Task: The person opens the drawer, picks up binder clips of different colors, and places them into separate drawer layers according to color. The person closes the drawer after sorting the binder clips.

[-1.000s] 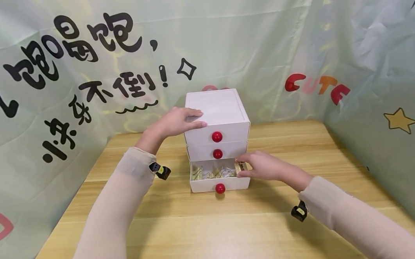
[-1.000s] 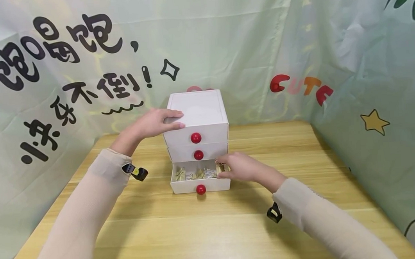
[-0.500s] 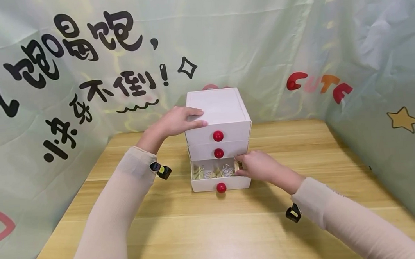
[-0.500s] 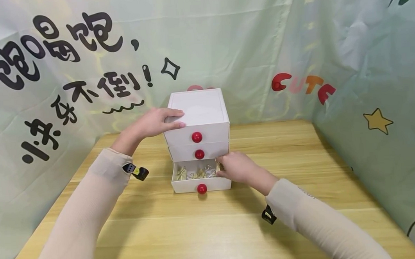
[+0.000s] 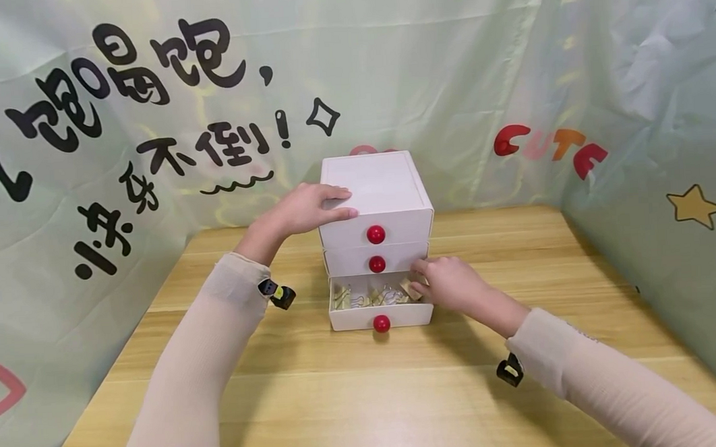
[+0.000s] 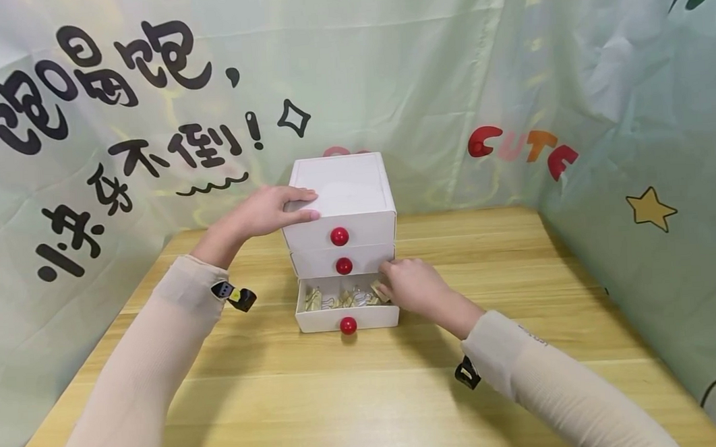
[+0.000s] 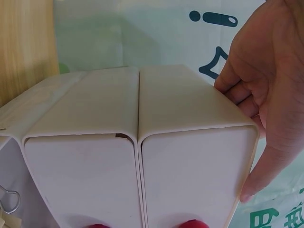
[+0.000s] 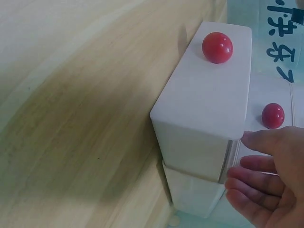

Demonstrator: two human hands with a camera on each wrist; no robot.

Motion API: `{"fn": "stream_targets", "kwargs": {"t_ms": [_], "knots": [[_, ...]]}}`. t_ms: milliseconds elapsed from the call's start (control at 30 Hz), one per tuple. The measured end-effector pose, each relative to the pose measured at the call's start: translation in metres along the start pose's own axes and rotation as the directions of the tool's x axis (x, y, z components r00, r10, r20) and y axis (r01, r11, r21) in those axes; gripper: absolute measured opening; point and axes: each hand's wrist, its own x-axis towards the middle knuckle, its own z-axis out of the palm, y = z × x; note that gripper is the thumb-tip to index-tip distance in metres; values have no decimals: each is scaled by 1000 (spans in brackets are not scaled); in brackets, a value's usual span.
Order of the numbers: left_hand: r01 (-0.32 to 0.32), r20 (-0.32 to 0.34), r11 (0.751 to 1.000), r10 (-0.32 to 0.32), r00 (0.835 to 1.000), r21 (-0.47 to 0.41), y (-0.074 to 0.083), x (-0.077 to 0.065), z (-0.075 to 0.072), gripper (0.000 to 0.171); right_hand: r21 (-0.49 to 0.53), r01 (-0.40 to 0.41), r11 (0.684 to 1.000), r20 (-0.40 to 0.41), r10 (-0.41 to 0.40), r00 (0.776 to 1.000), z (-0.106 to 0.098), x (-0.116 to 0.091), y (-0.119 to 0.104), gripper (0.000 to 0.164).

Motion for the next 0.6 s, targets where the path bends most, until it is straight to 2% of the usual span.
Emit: {"fn": "stream_targets", "kwargs": {"t_ms": [133, 267, 500, 600], "knots": [[-7, -3, 1000, 7, 1000, -2, 0, 0, 0, 69, 30, -7, 1000, -8, 8, 1000, 0, -2, -1, 18], [-11, -5, 1000, 11, 1000, 0, 0, 1, 1, 68, 109, -38, 993, -5, 39, 999, 0, -7, -3, 15], [0, -7, 1000, 0, 1000, 8, 2, 1, 1, 69, 259, -73, 963, -21, 81, 997, -2, -16, -6, 10], [7, -5, 1000, -7, 1000, 5, 1, 0, 1, 69, 319, -92, 943, 10, 94, 996, -3, -20, -8, 8]]}}
